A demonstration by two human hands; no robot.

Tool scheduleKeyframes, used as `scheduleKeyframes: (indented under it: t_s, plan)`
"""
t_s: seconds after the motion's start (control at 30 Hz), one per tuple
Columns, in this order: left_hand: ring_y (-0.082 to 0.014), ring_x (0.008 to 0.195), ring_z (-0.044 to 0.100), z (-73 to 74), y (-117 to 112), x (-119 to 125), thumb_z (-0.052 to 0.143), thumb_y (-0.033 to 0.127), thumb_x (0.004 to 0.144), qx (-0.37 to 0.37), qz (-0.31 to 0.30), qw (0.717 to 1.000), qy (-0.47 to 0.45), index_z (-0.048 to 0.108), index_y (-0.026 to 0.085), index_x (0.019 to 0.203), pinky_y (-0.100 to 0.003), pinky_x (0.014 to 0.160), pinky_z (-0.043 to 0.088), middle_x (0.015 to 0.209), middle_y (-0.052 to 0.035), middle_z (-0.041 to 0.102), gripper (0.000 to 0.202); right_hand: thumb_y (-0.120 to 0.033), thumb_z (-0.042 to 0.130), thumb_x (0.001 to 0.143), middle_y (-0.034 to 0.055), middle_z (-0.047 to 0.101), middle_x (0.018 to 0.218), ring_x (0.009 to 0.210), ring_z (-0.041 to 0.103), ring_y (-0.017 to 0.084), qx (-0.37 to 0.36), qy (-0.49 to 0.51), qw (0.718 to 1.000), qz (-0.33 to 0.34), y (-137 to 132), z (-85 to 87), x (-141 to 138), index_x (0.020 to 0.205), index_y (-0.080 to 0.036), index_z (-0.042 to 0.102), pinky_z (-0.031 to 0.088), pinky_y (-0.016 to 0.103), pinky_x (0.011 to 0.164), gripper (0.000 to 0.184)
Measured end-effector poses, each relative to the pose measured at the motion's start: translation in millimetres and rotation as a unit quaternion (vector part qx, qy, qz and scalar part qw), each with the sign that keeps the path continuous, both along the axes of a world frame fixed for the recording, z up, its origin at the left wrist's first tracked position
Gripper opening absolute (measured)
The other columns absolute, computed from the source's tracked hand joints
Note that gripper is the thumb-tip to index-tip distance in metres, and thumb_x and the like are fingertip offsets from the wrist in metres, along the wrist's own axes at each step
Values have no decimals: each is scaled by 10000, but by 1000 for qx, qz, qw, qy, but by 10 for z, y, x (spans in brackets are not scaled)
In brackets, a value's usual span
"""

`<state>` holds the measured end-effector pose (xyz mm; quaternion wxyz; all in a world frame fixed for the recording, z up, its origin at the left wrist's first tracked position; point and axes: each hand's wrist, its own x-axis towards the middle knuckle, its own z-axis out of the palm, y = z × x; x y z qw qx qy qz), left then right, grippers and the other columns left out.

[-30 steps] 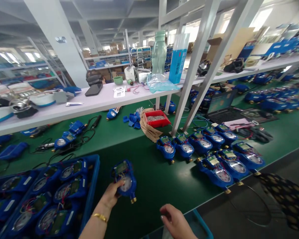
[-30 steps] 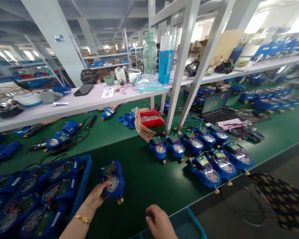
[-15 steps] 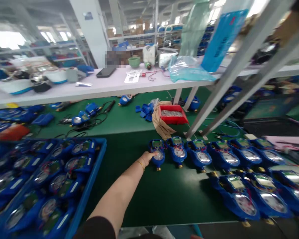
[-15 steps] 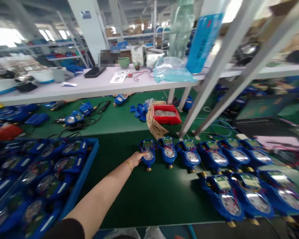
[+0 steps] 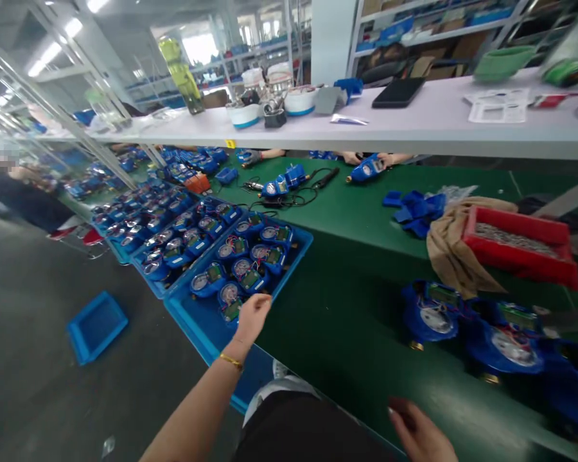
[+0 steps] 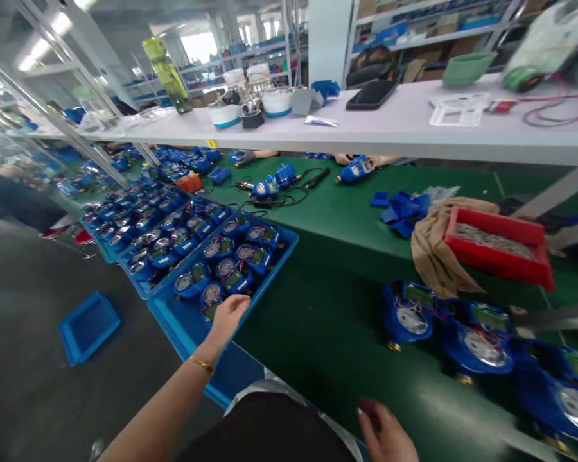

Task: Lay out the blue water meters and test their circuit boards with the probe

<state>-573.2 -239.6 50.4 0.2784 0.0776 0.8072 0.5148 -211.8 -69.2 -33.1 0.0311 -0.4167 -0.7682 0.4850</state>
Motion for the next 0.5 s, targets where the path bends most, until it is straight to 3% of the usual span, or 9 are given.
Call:
scheduleKeyframes:
  t_s: [0.1,0.17,0.23,0.37,0.5]
  plan:
    - [-217,997,558,56,-696,-505,549,319,903,-37,150,988,11,544,135,1097,-423,864,491,1121,-92,551,267,-517,431,787,117,688,911,809,669,267,51,3,997,54,-112,169,-397,902,-185,629,536,402,765,403]
    - [-211,952,572,-15,-948,-734,546,346,904,-54,201,978,-23,542,129,1098,-402,820,511,1096,-87,558,291,-491,419,808,114,677,927,821,660,255,54,5,994,90,-193,253,-616,929,-180,623,526,388,768,391]
    - [-199,899,586,-152,-1028,-868,557,358,898,-61,221,970,-75,553,121,1070,-380,779,525,1042,-79,575,294,-465,415,823,106,666,951,842,652,239,50,12,992,118,-276,310,-780,953,-180,621,521,365,775,375]
    - [-172,819,600,-441,-945,-921,555,377,899,-28,222,960,-166,554,114,1054,-346,720,538,974,-75,592,306,-398,415,829,95,660,951,858,647,216,45,15,984,174,-438,383,-952,967,-177,618,519,333,784,330]
    - [-167,813,602,-551,-997,-810,534,382,911,22,230,954,-192,540,120,1085,-335,711,541,984,-75,592,315,-350,393,822,98,663,942,831,650,207,44,-3,978,205,-543,408,-1000,962,-172,612,523,325,767,315]
